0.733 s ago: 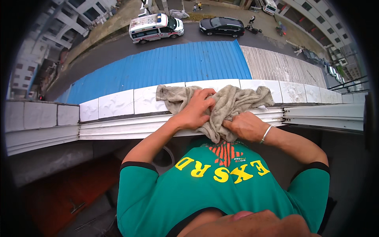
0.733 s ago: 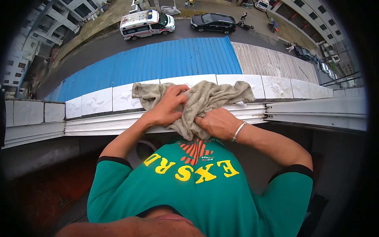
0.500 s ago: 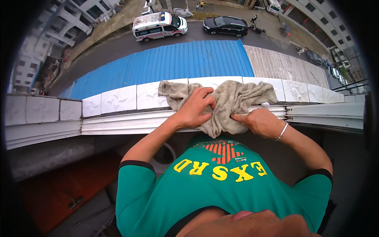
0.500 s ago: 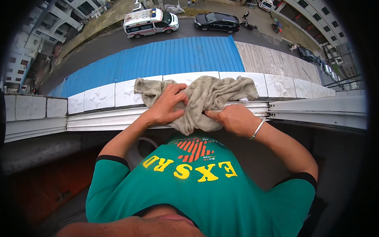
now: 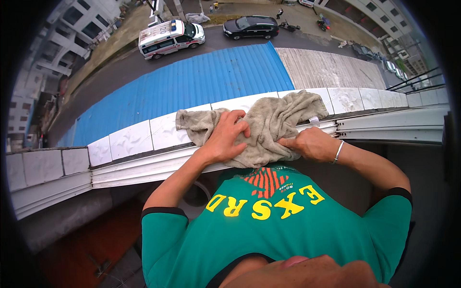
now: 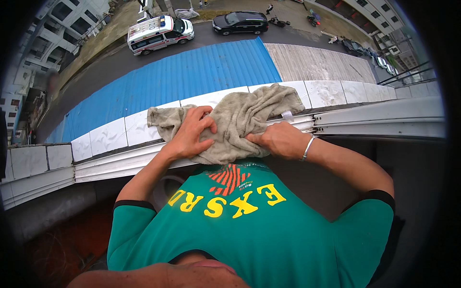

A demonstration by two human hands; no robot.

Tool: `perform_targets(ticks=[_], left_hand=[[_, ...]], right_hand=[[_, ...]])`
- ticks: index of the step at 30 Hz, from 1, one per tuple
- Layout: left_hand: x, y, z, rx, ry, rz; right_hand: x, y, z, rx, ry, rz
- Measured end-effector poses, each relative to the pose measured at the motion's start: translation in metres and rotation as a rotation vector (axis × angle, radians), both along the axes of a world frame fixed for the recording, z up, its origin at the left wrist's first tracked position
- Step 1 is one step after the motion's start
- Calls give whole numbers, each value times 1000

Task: The person wipes a window frame with a cloth and uses a small tool to scrape or pry at the frame's edge. The person alternates between wiping and scraping along the frame while standing on a balcony.

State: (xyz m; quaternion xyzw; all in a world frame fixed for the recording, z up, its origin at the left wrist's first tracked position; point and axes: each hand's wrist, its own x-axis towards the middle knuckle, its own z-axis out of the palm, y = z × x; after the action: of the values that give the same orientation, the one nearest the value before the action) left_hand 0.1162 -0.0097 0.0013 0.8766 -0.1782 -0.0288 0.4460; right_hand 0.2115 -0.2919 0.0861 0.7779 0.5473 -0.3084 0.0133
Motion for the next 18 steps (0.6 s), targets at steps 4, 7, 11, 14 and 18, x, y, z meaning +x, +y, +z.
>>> perform_targets(ticks=[4,7,11,14,18], left_hand=[[-1,-2,-8,-9,-20,15],[4,6,-5,-29,28,-9],[3,21,-10,-85,110,-51],[6,35,-16,-419,241,-19],[5,26,17,-954,489,67]], right_hand=[[-24,48,-10,83,21,4],[-25,52,-15,145,35,-1],[-29,51,-26,242,90,-45],[-32,49,-52,562,305,-253],[-29,65,-72,905,783,-637]])
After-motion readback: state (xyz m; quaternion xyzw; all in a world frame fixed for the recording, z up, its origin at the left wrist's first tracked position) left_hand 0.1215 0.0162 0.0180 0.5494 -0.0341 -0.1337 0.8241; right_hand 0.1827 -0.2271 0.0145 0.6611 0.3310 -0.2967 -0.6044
